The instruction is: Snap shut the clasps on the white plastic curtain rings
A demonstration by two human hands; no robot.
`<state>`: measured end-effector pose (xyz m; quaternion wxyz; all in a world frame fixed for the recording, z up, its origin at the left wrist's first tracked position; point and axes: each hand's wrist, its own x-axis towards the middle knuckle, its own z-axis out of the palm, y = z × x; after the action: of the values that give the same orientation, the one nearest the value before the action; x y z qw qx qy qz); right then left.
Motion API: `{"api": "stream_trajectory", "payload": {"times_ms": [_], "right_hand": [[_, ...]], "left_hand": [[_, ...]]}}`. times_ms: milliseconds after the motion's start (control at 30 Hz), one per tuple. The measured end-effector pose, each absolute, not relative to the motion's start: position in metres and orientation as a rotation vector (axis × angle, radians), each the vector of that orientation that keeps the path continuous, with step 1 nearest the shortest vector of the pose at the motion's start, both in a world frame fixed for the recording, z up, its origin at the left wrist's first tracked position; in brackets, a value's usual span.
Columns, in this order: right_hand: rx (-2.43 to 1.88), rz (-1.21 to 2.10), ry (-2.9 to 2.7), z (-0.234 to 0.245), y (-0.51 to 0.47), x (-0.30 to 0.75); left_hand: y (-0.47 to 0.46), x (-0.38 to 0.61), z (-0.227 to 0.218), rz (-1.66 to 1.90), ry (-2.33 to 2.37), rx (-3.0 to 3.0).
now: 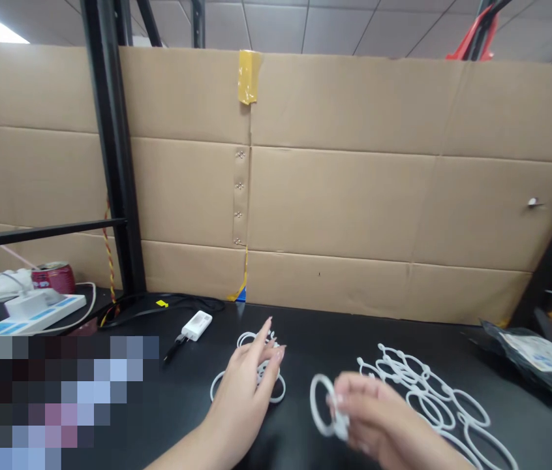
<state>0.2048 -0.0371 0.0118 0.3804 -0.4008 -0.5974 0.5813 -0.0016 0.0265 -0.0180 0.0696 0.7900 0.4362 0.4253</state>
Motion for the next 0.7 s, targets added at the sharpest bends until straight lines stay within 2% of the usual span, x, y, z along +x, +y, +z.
{"api": "stream_trajectory", "payload": {"times_ms": [33, 100, 300, 500, 700], "right_hand": [[-0.981, 1.506, -1.254, 0.015, -0.024, 0.213], [-0.915, 1.564, -1.060, 0.015, -0.006, 0.223], [-0.918, 1.657, -0.882, -0.007, -0.010, 0.217], [-0.977, 1.851, -0.984, -0.032, -0.013, 0.214], [-1.063, 1.672, -1.132, -0.019, -0.016, 0.217]], "left_hand": [[0.025, -0.001, -0.019, 1.292, 1.280, 2.382], [0.023, 0.002, -0.022, 1.304, 1.179, 2.498], [0.021, 0.012, -0.038, 1.148, 0.803, 3.027], [0.016, 0.013, -0.045, 1.064, 0.646, 3.037], [0.016, 0.016, -0.043, 1.360, 0.615, 2.869]]}}
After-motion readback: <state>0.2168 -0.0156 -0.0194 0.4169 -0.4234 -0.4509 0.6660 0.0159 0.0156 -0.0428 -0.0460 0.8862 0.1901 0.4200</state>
